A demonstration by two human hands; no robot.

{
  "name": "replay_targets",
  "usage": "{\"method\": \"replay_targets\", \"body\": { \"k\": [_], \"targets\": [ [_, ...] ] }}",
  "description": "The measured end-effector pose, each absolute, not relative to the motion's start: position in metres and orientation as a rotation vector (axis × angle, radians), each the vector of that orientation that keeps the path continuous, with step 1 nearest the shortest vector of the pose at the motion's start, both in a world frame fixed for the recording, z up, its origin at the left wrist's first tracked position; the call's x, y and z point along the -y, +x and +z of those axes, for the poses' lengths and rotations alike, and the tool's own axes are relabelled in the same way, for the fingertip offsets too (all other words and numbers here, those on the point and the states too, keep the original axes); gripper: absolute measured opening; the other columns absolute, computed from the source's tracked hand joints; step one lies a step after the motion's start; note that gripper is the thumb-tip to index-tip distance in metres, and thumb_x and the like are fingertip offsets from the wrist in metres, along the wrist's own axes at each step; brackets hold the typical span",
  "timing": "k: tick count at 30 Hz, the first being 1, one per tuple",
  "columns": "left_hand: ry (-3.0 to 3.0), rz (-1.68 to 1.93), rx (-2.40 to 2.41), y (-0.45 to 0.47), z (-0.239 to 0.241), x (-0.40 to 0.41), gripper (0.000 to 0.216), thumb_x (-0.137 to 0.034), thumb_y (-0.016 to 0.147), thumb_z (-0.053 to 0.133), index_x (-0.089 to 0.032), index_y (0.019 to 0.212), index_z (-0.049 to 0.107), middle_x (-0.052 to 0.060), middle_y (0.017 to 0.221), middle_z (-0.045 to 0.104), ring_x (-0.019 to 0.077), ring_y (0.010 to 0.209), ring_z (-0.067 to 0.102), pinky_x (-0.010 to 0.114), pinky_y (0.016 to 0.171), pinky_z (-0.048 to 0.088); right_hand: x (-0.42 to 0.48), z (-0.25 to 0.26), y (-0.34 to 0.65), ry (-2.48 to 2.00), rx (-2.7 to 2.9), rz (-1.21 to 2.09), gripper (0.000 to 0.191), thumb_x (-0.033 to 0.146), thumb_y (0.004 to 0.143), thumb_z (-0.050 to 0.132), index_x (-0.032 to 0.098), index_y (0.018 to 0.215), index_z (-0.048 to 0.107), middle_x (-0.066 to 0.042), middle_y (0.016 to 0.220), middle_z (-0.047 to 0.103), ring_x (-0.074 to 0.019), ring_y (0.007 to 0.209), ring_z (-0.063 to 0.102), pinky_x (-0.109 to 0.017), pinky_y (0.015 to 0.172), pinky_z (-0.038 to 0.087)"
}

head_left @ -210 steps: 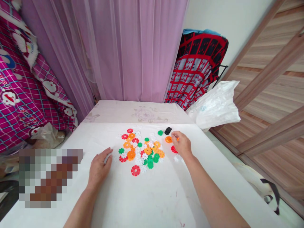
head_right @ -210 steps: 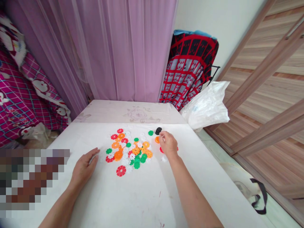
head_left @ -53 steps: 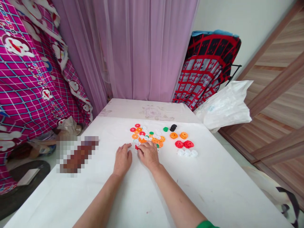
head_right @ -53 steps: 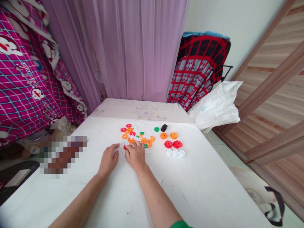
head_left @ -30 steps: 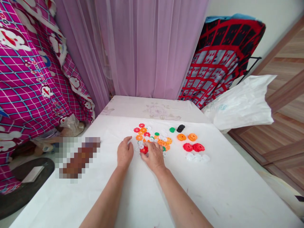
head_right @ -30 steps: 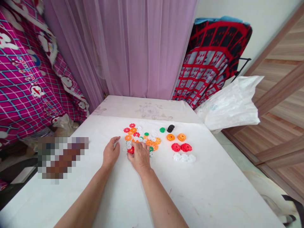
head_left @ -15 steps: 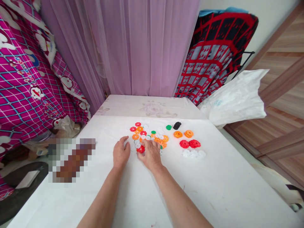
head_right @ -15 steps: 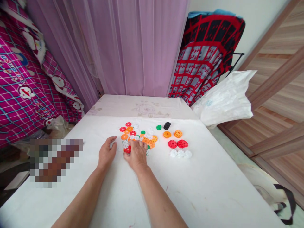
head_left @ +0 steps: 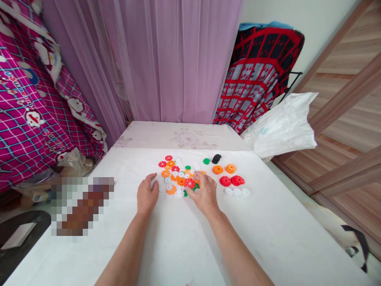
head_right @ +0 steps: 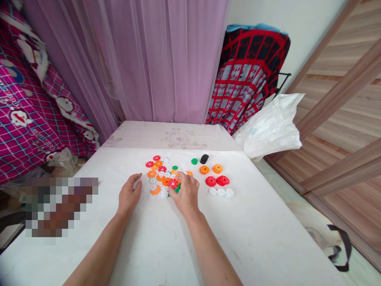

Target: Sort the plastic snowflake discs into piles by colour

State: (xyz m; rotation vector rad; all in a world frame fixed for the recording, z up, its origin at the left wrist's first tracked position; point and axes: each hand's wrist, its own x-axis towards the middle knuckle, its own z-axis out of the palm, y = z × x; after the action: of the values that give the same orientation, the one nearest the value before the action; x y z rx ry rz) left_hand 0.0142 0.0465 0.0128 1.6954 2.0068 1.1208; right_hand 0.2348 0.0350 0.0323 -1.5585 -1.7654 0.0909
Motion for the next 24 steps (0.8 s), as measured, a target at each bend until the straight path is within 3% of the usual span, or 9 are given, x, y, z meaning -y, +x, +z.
{"method": "replay_targets", "body": {
  "k": [8, 16, 24],
  "targets": [
    [1.703, 1.097, -2.004, 0.014, 0.014, -0.046, 0.034, -0.030, 0.085, 0.045, -0.022, 0.116, 0.059, 0.007, 0.107, 0.071, 0.0229, 0.098, 0.064, 0.037, 0.084, 0.051, -0.045, 0.050, 0.367, -1.982, 1.449, -0.059, 0.054, 0.045, 0.068, 0.062, 0.023, 0.117, 0.053, -0.005, 0.101, 0.070, -0.0291, 0.102, 0.055, -0.045, 0.091, 0.032],
    [1.696, 1.074, -2.021, 0.014, 0.018, -0.046, 0.034, -0.031, 0.085, 0.045, -0.023, 0.115, 0.059, 0.006, 0.110, 0.071, 0.0217, 0.086, 0.065, 0.038, 0.083, 0.050, -0.052, 0.046, 0.368, -2.038, 1.597, -0.030, 0.051, 0.038, 0.069, 0.062, 0.024, 0.117, 0.055, -0.005, 0.099, 0.070, -0.0280, 0.102, 0.056, -0.043, 0.091, 0.032],
    [1.702, 1.061, -2.027, 0.014, 0.018, -0.046, 0.035, -0.031, 0.085, 0.044, -0.023, 0.116, 0.059, 0.007, 0.112, 0.070, 0.0224, 0.091, 0.065, 0.037, 0.082, 0.050, -0.050, 0.040, 0.366, -2.082, 1.682, -0.023, 0.047, 0.039, 0.074, 0.060, 0.024, 0.118, 0.057, -0.004, 0.100, 0.070, -0.0273, 0.103, 0.054, -0.044, 0.090, 0.033]
  ]
}}
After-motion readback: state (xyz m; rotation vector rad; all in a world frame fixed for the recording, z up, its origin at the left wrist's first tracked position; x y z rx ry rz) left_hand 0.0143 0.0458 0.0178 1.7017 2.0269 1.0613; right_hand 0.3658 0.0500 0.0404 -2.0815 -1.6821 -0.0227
